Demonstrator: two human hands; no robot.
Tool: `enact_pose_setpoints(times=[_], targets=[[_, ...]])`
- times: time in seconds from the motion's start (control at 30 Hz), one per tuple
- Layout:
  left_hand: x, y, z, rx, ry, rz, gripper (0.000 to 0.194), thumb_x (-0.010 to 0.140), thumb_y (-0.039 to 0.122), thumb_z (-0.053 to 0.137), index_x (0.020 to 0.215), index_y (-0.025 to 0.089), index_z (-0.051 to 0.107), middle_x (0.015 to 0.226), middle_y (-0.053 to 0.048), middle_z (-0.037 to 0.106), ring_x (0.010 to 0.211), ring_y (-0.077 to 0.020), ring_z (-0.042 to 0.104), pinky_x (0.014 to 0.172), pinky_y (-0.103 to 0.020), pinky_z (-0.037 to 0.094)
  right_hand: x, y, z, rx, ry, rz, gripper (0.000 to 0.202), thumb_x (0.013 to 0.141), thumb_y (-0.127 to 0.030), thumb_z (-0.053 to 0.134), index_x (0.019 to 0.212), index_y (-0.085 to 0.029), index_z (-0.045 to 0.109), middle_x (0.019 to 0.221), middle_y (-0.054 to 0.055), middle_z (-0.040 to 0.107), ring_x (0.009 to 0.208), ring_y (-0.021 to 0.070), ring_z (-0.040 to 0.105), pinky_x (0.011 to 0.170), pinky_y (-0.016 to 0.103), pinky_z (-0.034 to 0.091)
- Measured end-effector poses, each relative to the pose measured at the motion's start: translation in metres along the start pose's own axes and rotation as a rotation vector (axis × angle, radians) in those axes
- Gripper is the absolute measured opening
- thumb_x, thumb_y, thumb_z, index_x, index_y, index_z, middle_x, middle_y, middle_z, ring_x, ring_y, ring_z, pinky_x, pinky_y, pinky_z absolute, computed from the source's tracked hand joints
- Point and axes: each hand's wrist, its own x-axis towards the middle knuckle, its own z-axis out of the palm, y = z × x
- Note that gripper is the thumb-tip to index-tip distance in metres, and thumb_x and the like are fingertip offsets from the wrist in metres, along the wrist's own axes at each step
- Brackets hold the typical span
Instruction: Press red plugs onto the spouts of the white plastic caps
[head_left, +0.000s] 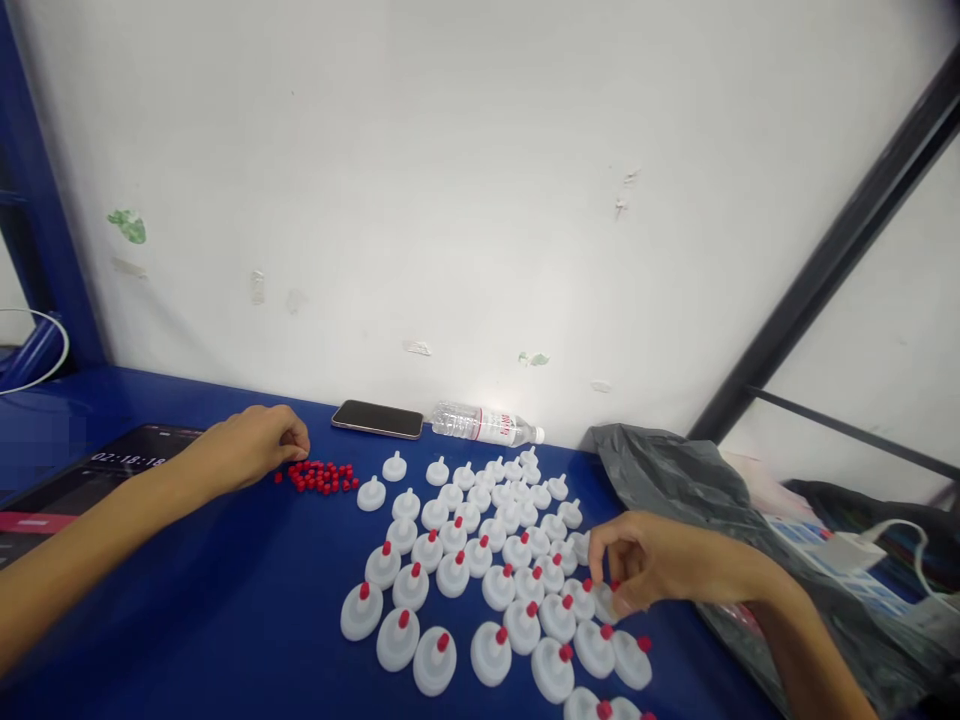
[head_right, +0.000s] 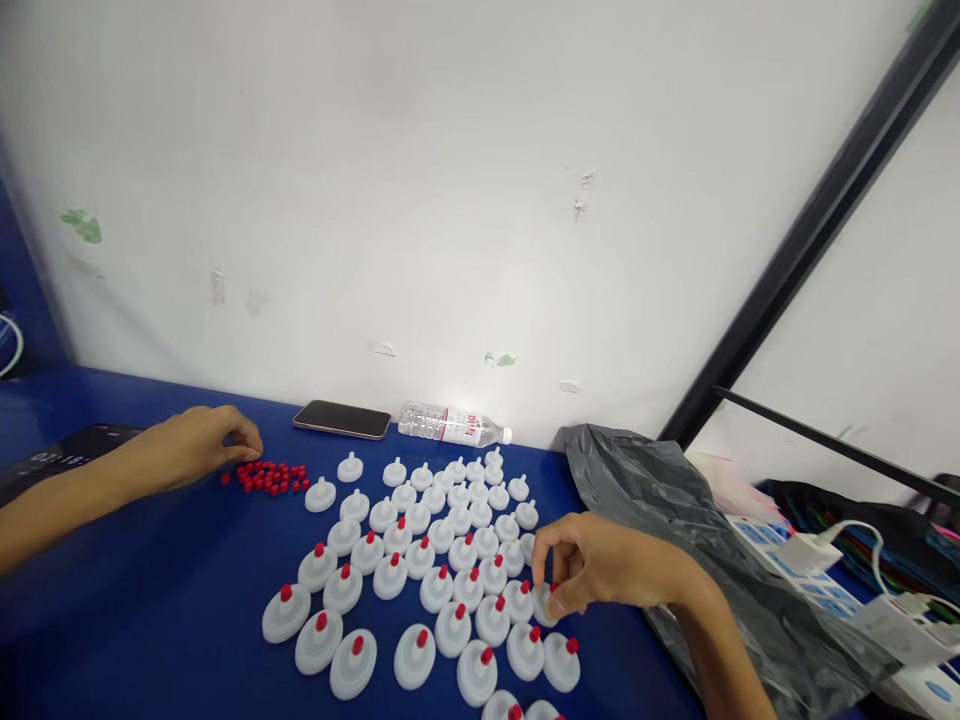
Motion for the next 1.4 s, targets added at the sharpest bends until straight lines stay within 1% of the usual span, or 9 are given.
enact_pose_setpoints(times=[0.1,0.23,0.53,0.77,0.9,1.0,1.17,1.3,1.4], targets=[[0.001,0.002,0.001,0.003,-0.023,-0.023,0.023,0.086,0.033,0.059,0.088,0.024,0.080,0.091,-0.004,0.080,0.084,-0.0255,0.069,0.070,-0.031,0.042,-0.001,0.000,0.000,0.000,0.009,0.008,0.027,0.069,-0.031,0.088,0.089,-0.019,0.076,0.071,0.000,0.073,0.067,0.0163,0.066,0.060,0.023,0.044],[0.002,0.005,0.000,0.005,-0.055,-0.038,0.027,0.087,0.035,0.057,0.089,0.023,0.080,0.083,-0.003,0.080,0.078,-0.0237,0.069,0.068,-0.031,0.040,-0.001,0.002,-0.001,-0.025,0.038,0.019,0.037,0.068,-0.028,0.088,0.102,-0.021,0.076,0.075,-0.002,0.071,0.070,0.0157,0.064,0.061,0.022,0.044],[0.001,0.008,-0.003,0.007,-0.055,-0.027,0.029,0.087,0.041,0.055,0.081,0.026,0.079,0.082,-0.011,0.079,0.080,-0.0324,0.072,0.066,-0.038,0.044,-0.002,0.001,-0.001,-0.032,0.068,0.013,0.037,0.073,-0.038,0.088,0.102,-0.021,0.073,0.077,-0.002,0.068,0.069,0.0143,0.060,0.061,0.022,0.042],[-0.001,0.015,-0.002,0.010,-0.031,0.025,0.034,0.091,0.043,0.051,0.084,0.025,0.078,0.082,-0.009,0.079,0.080,-0.0338,0.073,0.068,-0.040,0.047,-0.001,-0.002,-0.002,-0.036,0.112,-0.024,0.041,0.080,-0.049,0.084,0.104,-0.019,0.070,0.075,0.000,0.070,0.068,0.0144,0.056,0.062,0.024,0.041],[-0.005,0.027,-0.003,0.021,0.072,0.089,0.038,0.095,0.044,0.046,0.101,0.024,0.078,0.108,-0.011,0.080,0.103,-0.0364,0.071,0.081,-0.042,0.050,-0.004,-0.004,-0.003,-0.068,0.137,-0.040,0.043,0.080,-0.053,0.084,0.104,-0.020,0.071,0.074,-0.001,0.068,0.067,0.0142,0.055,0.060,0.023,0.040],[-0.015,0.046,-0.003,0.010,0.139,0.187,0.037,0.097,0.044,0.045,0.107,0.024,0.075,0.119,-0.010,0.076,0.113,-0.0329,0.066,0.089,-0.040,0.050,-0.004,-0.012,0.000,-0.133,0.248,-0.126,0.038,0.092,-0.058,0.071,0.102,-0.021,0.073,0.072,-0.001,0.066,0.066,0.0143,0.055,0.060,0.024,0.041],[-0.042,0.087,0.004,-0.093,0.184,0.508,0.035,0.102,0.040,0.043,0.095,0.023,0.073,0.100,-0.007,0.074,0.098,-0.0255,0.063,0.077,-0.036,0.048,0.008,-0.028,0.014,-0.237,0.571,-0.301,0.035,0.103,-0.052,0.056,0.093,-0.022,0.072,0.071,-0.001,0.067,0.066,0.0161,0.059,0.064,0.028,0.043],[-0.060,0.113,0.015,-0.172,0.072,0.607,0.034,0.105,0.041,0.045,0.102,0.026,0.076,0.103,-0.005,0.072,0.099,-0.0232,0.060,0.077,-0.034,0.046,0.021,-0.033,0.031,-0.303,0.780,-0.440,0.031,0.107,-0.043,0.053,0.093,-0.023,0.072,0.082,0.001,0.072,0.073,0.0178,0.064,0.070,0.030,0.046],[-0.069,0.125,0.023,-0.194,-0.012,0.601,0.035,0.106,0.044,0.046,0.108,0.028,0.077,0.106,-0.005,0.070,0.100,-0.0232,0.059,0.076,-0.034,0.046,0.026,-0.035,0.043,-0.410,0.837,-0.563,0.024,0.108,-0.035,0.054,0.094,-0.023,0.070,0.086,0.002,0.071,0.080,0.0192,0.065,0.076,0.032,0.046]])
